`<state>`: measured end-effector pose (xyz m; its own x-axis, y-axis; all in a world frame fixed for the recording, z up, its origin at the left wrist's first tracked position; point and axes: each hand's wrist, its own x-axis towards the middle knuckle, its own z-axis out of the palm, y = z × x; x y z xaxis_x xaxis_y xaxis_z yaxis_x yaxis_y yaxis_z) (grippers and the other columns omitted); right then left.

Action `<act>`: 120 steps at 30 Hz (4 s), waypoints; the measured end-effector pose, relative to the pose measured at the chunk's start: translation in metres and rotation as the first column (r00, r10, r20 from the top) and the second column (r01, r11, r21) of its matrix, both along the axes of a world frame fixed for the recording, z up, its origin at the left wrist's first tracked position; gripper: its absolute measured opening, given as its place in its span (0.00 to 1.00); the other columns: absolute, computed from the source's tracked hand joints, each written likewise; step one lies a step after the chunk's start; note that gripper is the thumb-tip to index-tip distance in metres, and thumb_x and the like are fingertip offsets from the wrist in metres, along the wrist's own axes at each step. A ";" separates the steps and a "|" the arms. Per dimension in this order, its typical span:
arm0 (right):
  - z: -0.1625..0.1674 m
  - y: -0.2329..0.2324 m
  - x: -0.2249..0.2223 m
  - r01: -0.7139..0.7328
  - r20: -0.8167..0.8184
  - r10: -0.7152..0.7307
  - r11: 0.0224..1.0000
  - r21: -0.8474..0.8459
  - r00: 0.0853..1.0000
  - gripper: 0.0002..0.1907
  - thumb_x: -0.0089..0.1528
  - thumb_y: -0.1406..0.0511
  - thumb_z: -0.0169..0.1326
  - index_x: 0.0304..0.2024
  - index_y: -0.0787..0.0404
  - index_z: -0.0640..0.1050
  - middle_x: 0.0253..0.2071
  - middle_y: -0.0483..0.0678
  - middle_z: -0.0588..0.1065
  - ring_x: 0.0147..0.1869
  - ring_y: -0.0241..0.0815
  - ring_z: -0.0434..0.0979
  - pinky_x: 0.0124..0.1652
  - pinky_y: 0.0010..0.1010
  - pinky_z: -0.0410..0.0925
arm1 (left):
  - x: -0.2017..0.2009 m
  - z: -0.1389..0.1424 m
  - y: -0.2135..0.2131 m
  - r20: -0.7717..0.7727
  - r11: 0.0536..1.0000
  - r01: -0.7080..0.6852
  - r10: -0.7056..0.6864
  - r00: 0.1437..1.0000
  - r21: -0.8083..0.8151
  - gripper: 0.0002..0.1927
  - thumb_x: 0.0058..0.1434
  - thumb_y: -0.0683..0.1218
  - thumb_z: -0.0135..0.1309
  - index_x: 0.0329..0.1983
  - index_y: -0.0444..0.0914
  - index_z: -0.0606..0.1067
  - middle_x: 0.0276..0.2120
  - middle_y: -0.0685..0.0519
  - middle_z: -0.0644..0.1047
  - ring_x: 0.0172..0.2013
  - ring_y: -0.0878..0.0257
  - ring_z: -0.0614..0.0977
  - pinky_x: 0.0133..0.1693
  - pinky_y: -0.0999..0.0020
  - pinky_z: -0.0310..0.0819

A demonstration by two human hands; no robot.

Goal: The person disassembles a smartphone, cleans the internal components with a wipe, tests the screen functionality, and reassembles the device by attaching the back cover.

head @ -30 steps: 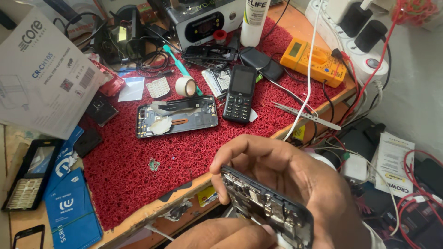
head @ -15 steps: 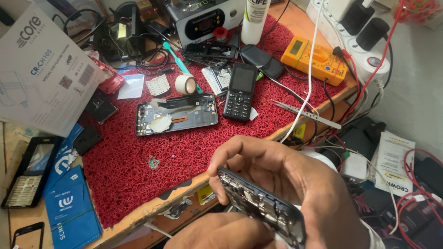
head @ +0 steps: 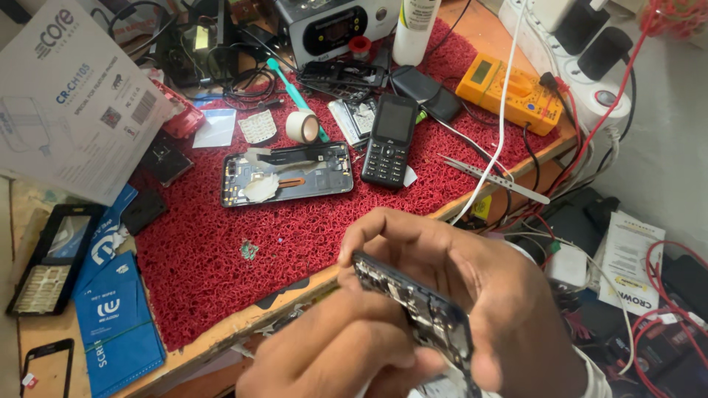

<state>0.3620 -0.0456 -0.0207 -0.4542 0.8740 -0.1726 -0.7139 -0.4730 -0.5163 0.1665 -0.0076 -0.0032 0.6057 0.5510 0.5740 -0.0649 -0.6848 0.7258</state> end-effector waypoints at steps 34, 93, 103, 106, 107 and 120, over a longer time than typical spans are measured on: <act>-0.070 0.073 0.044 0.077 0.610 -0.453 0.838 0.541 0.650 0.41 0.63 0.47 0.52 0.68 0.65 0.59 0.57 0.60 0.70 0.59 0.50 0.74 0.58 0.37 0.67 | 0.035 -0.057 0.048 0.305 0.926 -0.327 0.262 0.916 0.188 0.03 0.64 0.41 0.64 0.37 0.36 0.81 0.34 0.50 0.82 0.41 0.61 0.87 0.48 0.67 0.83; -0.078 0.024 -0.004 0.446 -0.251 -0.372 0.663 0.602 0.893 0.67 0.43 0.47 0.77 0.74 0.61 0.56 0.57 0.62 0.61 0.62 0.62 0.73 0.59 0.45 0.72 | 0.014 0.003 -0.057 0.299 0.822 -0.496 0.416 0.858 0.279 0.12 0.56 0.39 0.67 0.41 0.32 0.78 0.43 0.46 0.80 0.47 0.51 0.84 0.51 0.58 0.82; -0.083 0.026 -0.005 0.434 -0.332 -0.281 0.621 0.653 0.900 0.64 0.43 0.50 0.79 0.70 0.63 0.56 0.53 0.63 0.62 0.61 0.61 0.74 0.60 0.42 0.72 | 0.019 -0.001 -0.058 0.267 0.785 -0.495 0.420 0.867 0.372 0.14 0.55 0.38 0.65 0.44 0.34 0.78 0.45 0.48 0.78 0.48 0.53 0.83 0.51 0.58 0.81; -0.078 0.021 -0.006 0.419 -0.278 -0.316 0.623 0.660 0.907 0.63 0.42 0.51 0.79 0.70 0.62 0.57 0.52 0.63 0.62 0.60 0.58 0.73 0.61 0.41 0.72 | 0.015 -0.003 -0.059 0.178 0.736 -0.464 0.437 0.882 0.492 0.16 0.53 0.41 0.64 0.45 0.35 0.79 0.45 0.50 0.78 0.47 0.54 0.82 0.50 0.56 0.80; -0.077 0.019 -0.007 0.414 -0.264 -0.325 0.612 0.674 0.908 0.63 0.43 0.51 0.79 0.71 0.62 0.58 0.52 0.62 0.63 0.61 0.56 0.73 0.62 0.39 0.71 | 0.015 -0.003 -0.059 0.180 0.731 -0.471 0.444 0.878 0.494 0.16 0.53 0.41 0.64 0.46 0.35 0.79 0.45 0.50 0.78 0.47 0.54 0.83 0.50 0.56 0.80; -0.044 0.012 -0.024 0.462 -0.089 -0.544 0.602 0.652 0.834 0.57 0.44 0.53 0.80 0.68 0.56 0.61 0.58 0.59 0.65 0.55 0.45 0.73 0.51 0.30 0.72 | 0.011 0.004 -0.058 0.264 0.742 -0.562 0.496 0.827 0.365 0.12 0.52 0.34 0.61 0.41 0.28 0.79 0.42 0.43 0.79 0.45 0.50 0.84 0.48 0.57 0.81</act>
<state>0.3382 -0.0338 -0.0649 0.0768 0.8739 0.4800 -0.6588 0.4058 -0.6335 0.1776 -0.0660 0.0008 0.1828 0.4513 0.8734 0.3204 -0.8673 0.3810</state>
